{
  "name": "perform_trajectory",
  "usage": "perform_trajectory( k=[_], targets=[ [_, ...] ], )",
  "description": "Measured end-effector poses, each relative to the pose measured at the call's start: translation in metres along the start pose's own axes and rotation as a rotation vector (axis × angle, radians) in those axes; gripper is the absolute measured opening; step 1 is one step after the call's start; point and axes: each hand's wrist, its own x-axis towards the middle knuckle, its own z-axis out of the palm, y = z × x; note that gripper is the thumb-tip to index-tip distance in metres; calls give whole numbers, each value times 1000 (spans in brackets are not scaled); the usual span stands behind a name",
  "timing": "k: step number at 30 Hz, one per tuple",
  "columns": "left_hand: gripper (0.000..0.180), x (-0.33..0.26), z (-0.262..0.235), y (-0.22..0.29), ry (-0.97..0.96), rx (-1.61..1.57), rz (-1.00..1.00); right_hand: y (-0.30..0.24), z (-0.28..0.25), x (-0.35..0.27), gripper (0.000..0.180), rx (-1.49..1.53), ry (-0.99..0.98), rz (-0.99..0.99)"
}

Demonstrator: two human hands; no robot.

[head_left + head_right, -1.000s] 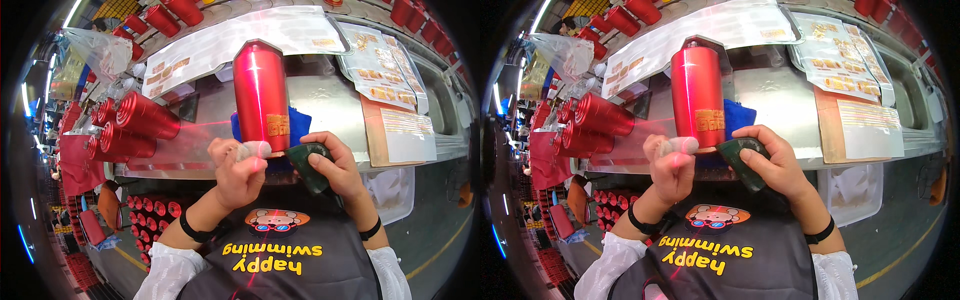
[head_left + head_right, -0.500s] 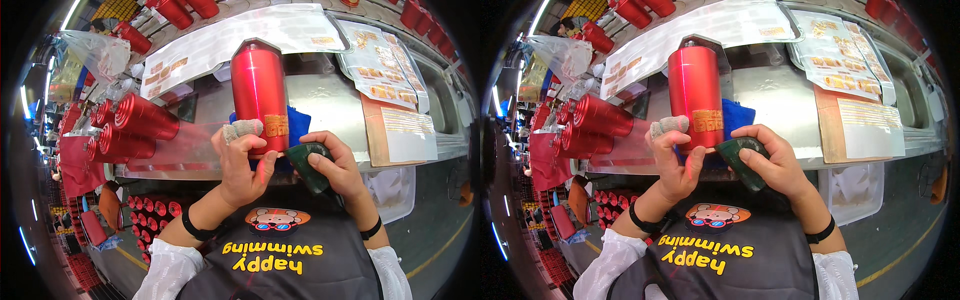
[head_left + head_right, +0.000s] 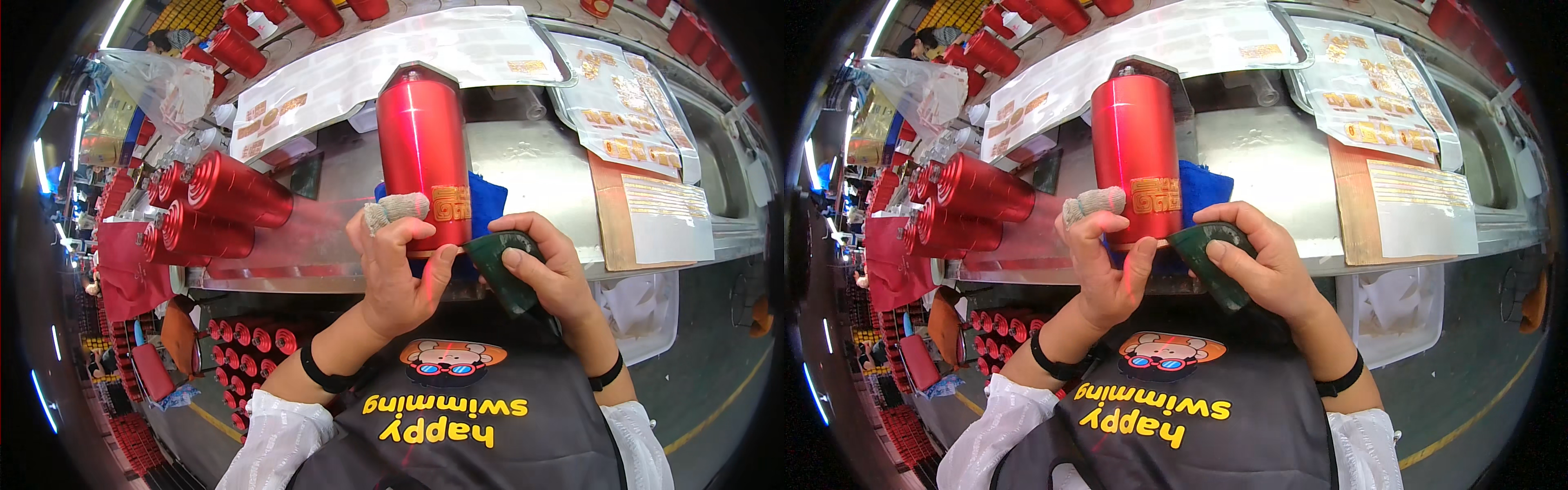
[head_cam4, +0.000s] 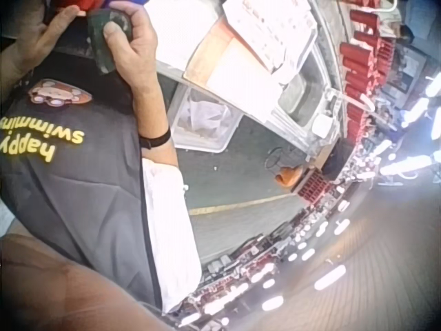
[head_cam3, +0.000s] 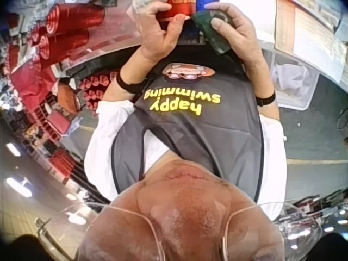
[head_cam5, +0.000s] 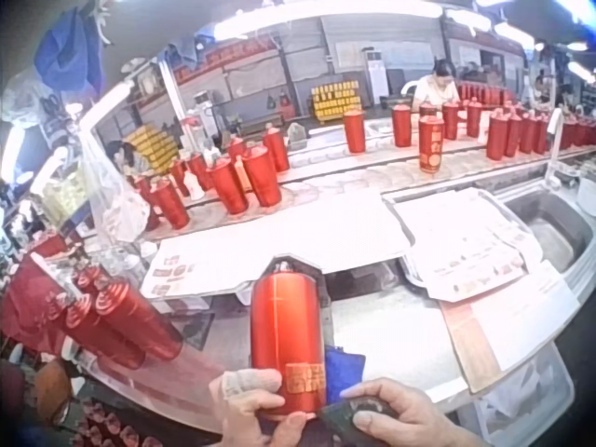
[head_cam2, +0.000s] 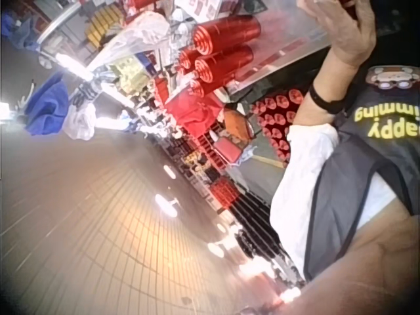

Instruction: Cleaning red metal liquor bottles with a sponge and applying adhesive labels on a factory assembly line.

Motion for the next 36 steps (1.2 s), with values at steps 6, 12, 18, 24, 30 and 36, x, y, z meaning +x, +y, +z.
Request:
perform_trajectory(
  k=[6, 12, 18, 24, 30, 36],
  targets=[
    [33, -2, 3, 0, 14, 34, 0, 1, 0, 0, 30, -5, -5, -5],
    [34, -11, -3, -12, -38, -115, 10, 2, -1, 0, 30, -9, -10, -8],
    [35, -8, -2, -5, -37, -37, -25, 2, -2, -2, 29, -84, -5, -19],
    [35, -4, 4, -3, 39, -59, -33, -1, -1, -1, 29, -148, -25, -44],
    [35, -4, 5, 0, 35, -40, -34, -2, 3, -1, 30, -34, -19, -11],
    [36, -4, 6, 0, 38, 8, -16, -3, 5, -1, 29, -23, -25, -7]
  ],
)
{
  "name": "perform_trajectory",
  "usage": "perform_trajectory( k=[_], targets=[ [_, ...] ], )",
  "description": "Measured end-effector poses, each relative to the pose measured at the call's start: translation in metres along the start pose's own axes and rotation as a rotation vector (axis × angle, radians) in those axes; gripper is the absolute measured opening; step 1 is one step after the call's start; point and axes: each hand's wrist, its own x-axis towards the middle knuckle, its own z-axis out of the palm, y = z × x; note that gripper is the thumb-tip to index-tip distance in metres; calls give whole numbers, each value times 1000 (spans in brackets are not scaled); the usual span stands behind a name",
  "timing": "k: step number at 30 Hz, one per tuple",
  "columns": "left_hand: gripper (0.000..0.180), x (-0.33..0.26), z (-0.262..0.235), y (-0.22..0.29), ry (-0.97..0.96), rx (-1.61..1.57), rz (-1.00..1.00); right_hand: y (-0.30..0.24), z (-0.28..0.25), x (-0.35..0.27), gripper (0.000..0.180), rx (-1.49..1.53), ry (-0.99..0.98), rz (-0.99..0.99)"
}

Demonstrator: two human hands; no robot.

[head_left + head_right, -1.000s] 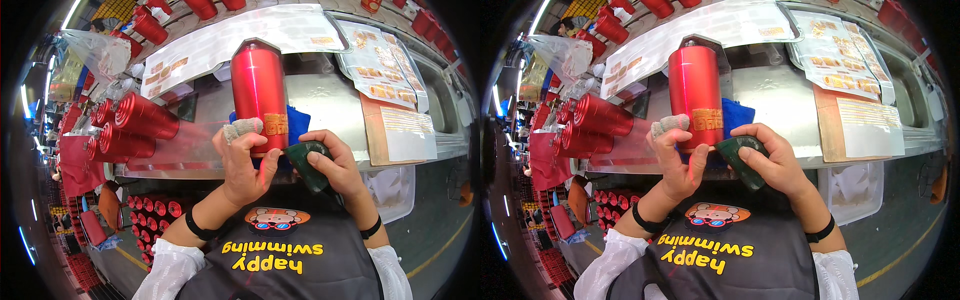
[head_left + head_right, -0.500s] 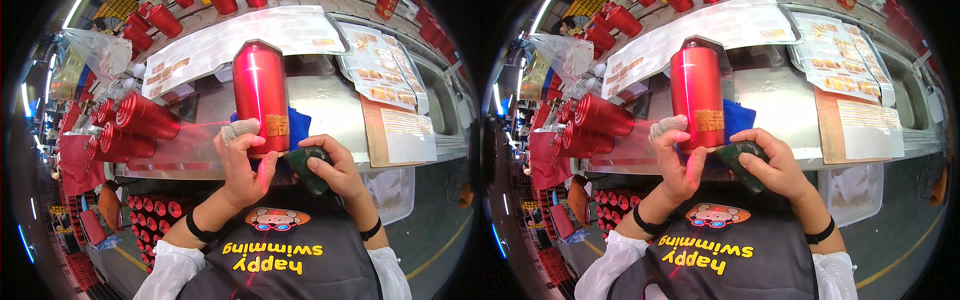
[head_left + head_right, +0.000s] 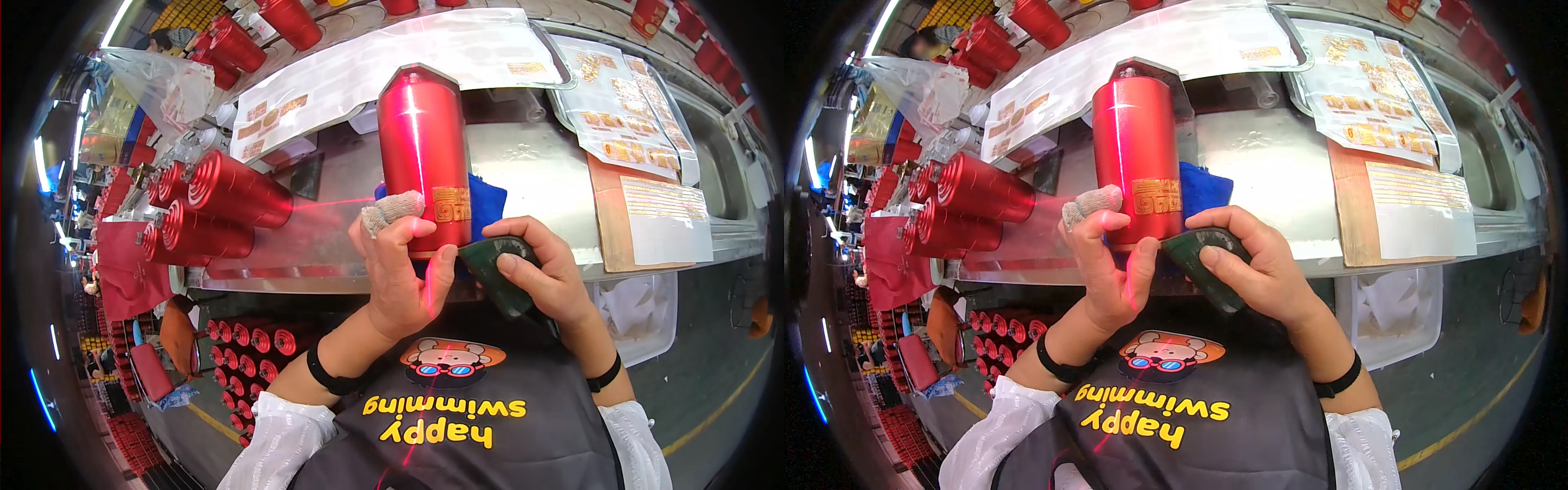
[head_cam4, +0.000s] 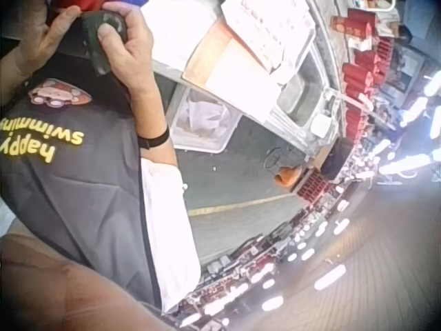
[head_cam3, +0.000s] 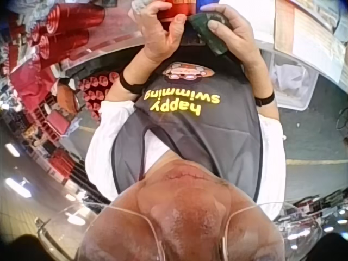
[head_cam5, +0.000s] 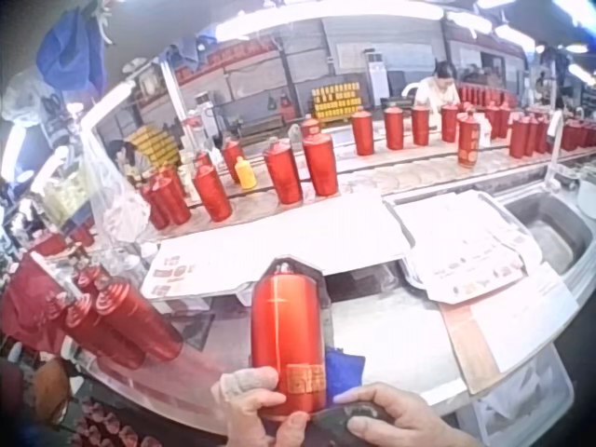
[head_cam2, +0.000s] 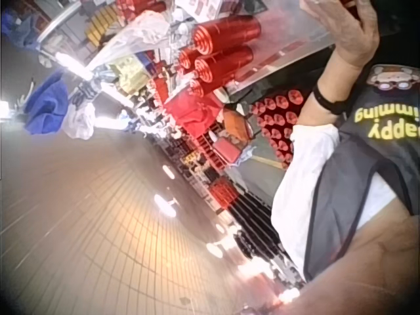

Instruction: Cleaning red metal liquor bottles with a sponge and applying adhesive labels on a factory assembly line.

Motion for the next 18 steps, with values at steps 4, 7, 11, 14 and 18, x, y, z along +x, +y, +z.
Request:
perform_trajectory(
  k=[4, 7, 11, 14, 18],
  targets=[
    [36, 0, -1, -2, 9, -71, -1, 2, -1, 0, 29, -31, 25, -6],
    [36, 3, -3, 1, -49, 42, 21, 3, 0, 1, 29, -46, 34, -25],
    [33, -7, -3, -5, -13, -20, 9, 2, -1, 0, 29, -36, 35, -19],
    [31, -20, -18, -12, -18, -41, 82, 4, -3, 0, 29, -68, 43, -29],
    [26, -22, -22, -14, -59, 109, 323, 5, -4, 0, 29, -79, 51, -46]
  ],
)
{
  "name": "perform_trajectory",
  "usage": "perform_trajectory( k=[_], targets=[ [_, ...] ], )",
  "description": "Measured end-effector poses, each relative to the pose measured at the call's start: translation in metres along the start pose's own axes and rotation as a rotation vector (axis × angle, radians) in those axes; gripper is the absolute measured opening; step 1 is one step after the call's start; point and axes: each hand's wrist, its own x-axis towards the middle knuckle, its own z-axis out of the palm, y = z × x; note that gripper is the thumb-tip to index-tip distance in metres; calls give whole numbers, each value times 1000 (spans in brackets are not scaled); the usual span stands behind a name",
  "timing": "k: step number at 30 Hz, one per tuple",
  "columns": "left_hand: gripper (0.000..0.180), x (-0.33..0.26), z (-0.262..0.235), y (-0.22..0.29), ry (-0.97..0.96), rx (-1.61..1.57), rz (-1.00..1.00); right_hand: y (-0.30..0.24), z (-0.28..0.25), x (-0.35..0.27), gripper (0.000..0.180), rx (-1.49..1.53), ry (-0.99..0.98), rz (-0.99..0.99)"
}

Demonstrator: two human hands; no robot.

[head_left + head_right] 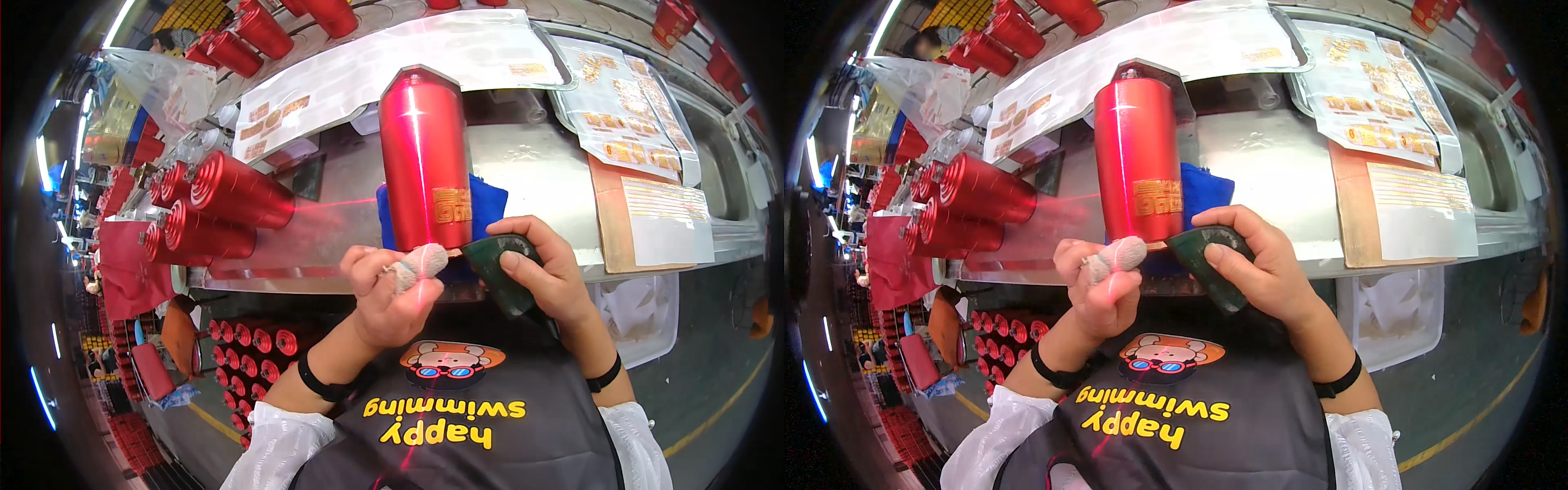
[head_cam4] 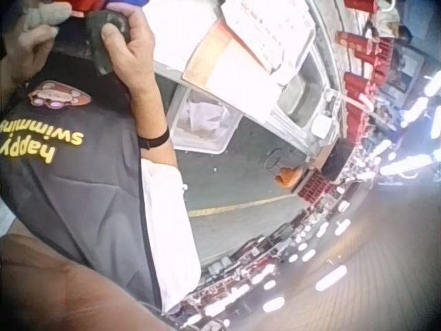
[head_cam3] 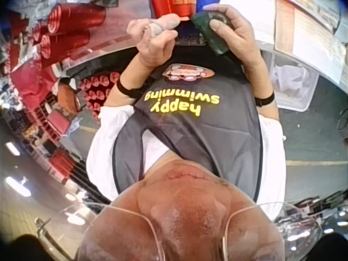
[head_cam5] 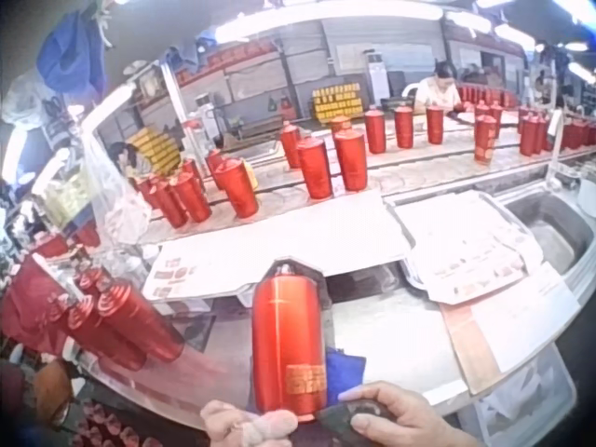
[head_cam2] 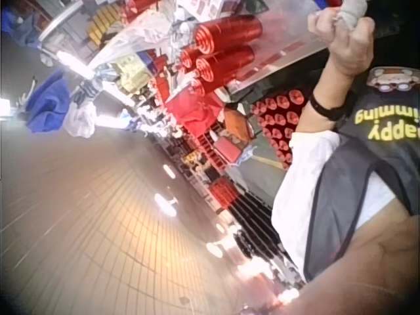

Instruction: Cleaning red metal liquor bottles with a sponge and applying adhesive labels on a factory assembly line.

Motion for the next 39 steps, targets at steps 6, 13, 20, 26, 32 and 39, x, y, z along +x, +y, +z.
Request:
perform_trajectory(
  k=[6, 13, 20, 26, 32, 39],
  targets=[
    [20, 14, 5, -7, -3, 85, 248, -2, 2, -2, 30, 37, 5, 37],
    [26, 16, 7, -7, -16, -132, -17, 0, -4, -6, 30, -86, 28, 5],
    [38, 20, 5, 1, -37, -273, -286, -3, 3, -3, 29, -126, -10, -31],
    [38, 19, 8, -1, -15, -282, -297, -5, 4, -4, 28, -62, -3, 13],
    [36, 18, 9, 0, -19, -287, -325, -8, 7, -3, 28, -20, 7, 9],
    [35, 26, 12, 3, 61, -286, -367, -4, 7, -3, 28, -46, 0, 6]
  ],
)
